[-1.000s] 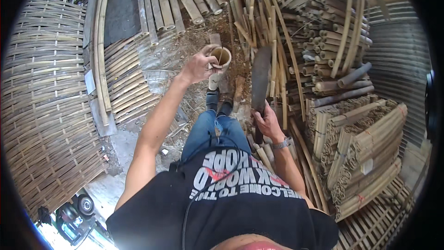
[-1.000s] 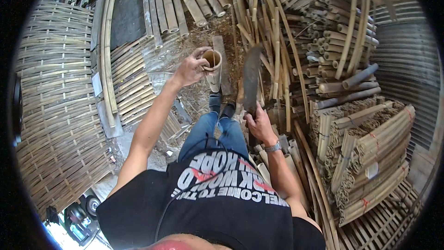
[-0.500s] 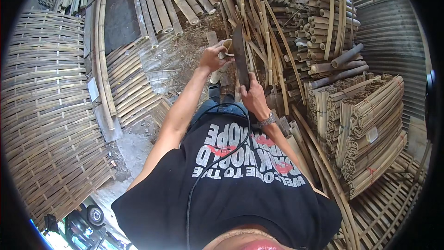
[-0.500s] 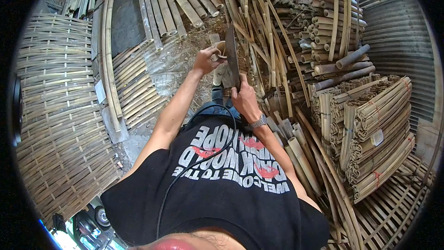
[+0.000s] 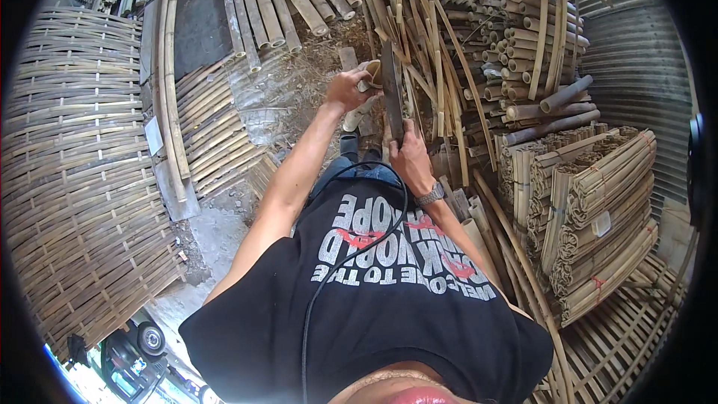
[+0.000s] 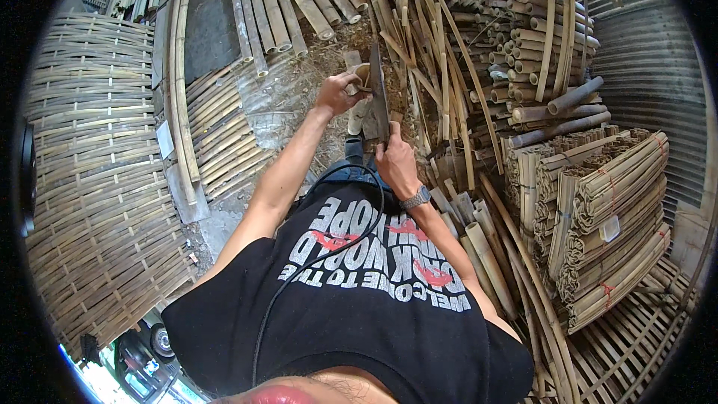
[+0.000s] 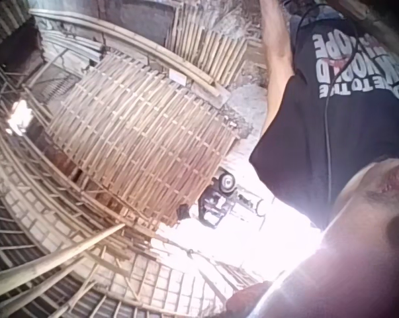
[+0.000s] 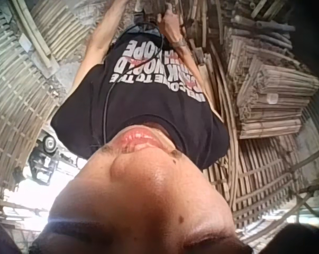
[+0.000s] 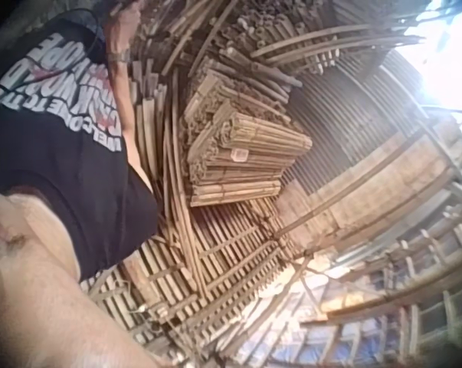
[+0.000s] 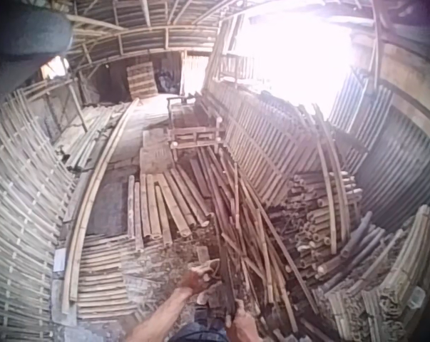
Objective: The person splits bamboo stalks using a knife and a wooden mallet, then trims, cuts, and strips the bamboo pieces using the knife.
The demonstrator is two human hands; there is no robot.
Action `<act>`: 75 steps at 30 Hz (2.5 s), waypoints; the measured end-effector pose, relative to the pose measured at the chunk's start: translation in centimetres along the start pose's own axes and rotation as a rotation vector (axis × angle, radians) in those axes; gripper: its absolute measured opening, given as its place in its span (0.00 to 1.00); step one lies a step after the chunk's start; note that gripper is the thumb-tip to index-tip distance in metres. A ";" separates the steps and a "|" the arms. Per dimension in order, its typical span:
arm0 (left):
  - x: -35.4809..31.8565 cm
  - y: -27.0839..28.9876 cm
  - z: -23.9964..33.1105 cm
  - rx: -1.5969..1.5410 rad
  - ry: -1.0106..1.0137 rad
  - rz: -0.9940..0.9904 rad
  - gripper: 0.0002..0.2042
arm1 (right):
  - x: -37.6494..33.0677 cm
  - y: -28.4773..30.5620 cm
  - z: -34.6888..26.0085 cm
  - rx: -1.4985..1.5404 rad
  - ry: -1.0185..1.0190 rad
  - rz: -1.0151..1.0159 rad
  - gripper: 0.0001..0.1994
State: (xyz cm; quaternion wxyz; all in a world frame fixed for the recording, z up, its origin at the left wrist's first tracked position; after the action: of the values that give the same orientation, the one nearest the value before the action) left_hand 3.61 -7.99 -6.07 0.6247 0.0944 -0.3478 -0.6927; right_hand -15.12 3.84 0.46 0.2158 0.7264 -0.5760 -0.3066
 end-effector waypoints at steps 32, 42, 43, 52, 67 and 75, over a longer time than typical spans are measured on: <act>-1.2 -2.1 2.9 -0.134 -0.073 0.133 0.43 | 5.8 -15.9 12.4 0.164 -0.538 -0.373 0.21; 1.7 11.1 18.1 -0.123 -0.180 0.409 0.50 | -0.9 1.5 -0.1 0.062 -0.129 -0.223 0.24; 2.0 10.4 17.5 -0.122 -0.181 0.404 0.50 | -0.8 1.1 0.3 0.067 -0.132 -0.222 0.24; -1.9 -3.3 -0.3 -0.224 0.030 0.097 0.58 | 8.2 -16.9 22.7 0.009 -0.398 -0.147 0.28; 2.9 1.5 3.6 -0.476 -0.146 0.226 0.50 | 5.8 -8.5 12.6 0.140 -0.410 -0.127 0.23; 1.9 -6.4 -22.1 -0.287 0.012 0.097 0.45 | 20.3 -25.4 28.9 0.285 -0.409 -0.042 0.25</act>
State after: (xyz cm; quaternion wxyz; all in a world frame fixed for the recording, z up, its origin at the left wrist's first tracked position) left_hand 10.62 -17.97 -25.72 0.6665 -0.0086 -0.2458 -0.7038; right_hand -14.30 -8.51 -41.27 -0.0163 0.6841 -0.6299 -0.3674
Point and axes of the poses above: each hand's wrist, its own x-axis towards the middle knuckle, its own y-axis out of the back of the hand, z = x × y, the point moved 5 cm from there along x, towards the middle knuckle, and after that the axes turned 4 degrees about -x, right-handed, at the moved point
